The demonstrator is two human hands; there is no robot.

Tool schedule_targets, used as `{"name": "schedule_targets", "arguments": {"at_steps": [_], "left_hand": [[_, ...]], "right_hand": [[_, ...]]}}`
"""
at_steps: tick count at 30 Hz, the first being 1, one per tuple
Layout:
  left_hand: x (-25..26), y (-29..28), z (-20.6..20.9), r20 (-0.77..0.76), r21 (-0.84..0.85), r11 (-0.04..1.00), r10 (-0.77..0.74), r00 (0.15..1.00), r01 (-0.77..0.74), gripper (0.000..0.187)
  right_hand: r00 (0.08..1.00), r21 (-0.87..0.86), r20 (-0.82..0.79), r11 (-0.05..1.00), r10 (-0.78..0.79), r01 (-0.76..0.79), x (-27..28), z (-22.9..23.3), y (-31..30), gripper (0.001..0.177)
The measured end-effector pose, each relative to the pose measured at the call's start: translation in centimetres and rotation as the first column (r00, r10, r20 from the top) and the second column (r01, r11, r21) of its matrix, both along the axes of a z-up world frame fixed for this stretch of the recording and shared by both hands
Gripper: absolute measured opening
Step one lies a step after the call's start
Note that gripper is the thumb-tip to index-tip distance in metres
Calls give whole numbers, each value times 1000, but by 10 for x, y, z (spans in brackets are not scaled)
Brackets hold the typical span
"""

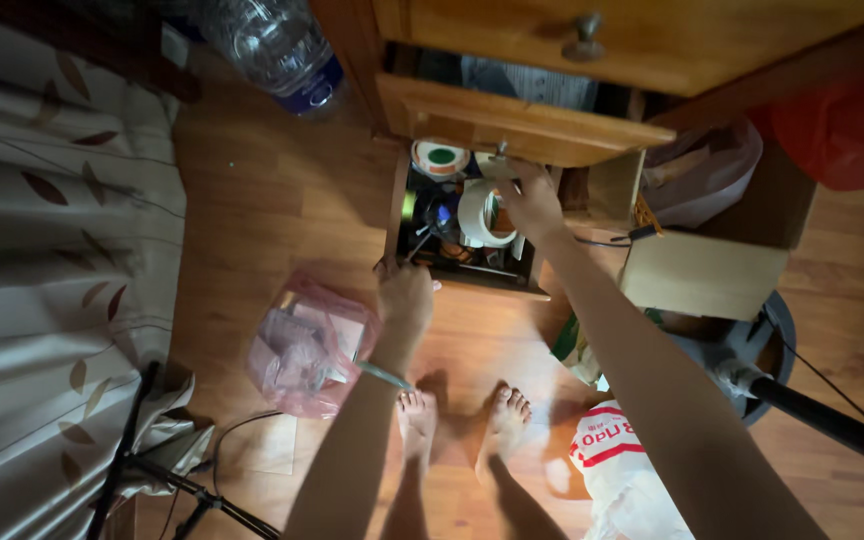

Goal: The person opens a wardrobe and places a white object inside. They then move to a vanity table, open a black cosmetic bag, and place a small white box inside. Finally, they open a drawer, sort through several plastic-wrapped items, and place them into a plastic bag on the floor.

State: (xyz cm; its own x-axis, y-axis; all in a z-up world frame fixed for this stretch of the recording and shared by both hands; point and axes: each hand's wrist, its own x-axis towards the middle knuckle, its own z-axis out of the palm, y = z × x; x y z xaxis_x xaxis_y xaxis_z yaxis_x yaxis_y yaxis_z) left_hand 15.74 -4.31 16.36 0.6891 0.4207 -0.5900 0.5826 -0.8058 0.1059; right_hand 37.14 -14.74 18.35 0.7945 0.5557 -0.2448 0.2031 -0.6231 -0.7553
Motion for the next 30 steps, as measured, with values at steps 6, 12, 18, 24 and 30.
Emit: {"name": "schedule_targets", "arguments": {"at_steps": [6,12,18,24,30], "left_hand": [[73,79,-13,660,-483,858,488,571,-175,75],[116,127,-62,539,-744,654,708,456,-135,62],[130,120,-106,524,-848,528,818,237,54,63],[144,129,-118,673,-590,759,651,352,-277,74],[138,100,-95,856,-302,930,362,370,-212,49]], "right_hand": [[984,100,42,980,-175,170,-10,-22,0,53],[967,11,233,994,-104,105,6,-32,-10,60],[957,-79,280,991,-78,104,12,-43,-15,61],[770,-223,628,974,112,40,-10,-30,-10,51],[802,350,530,933,-275,88,-14,-18,25,38]]}}
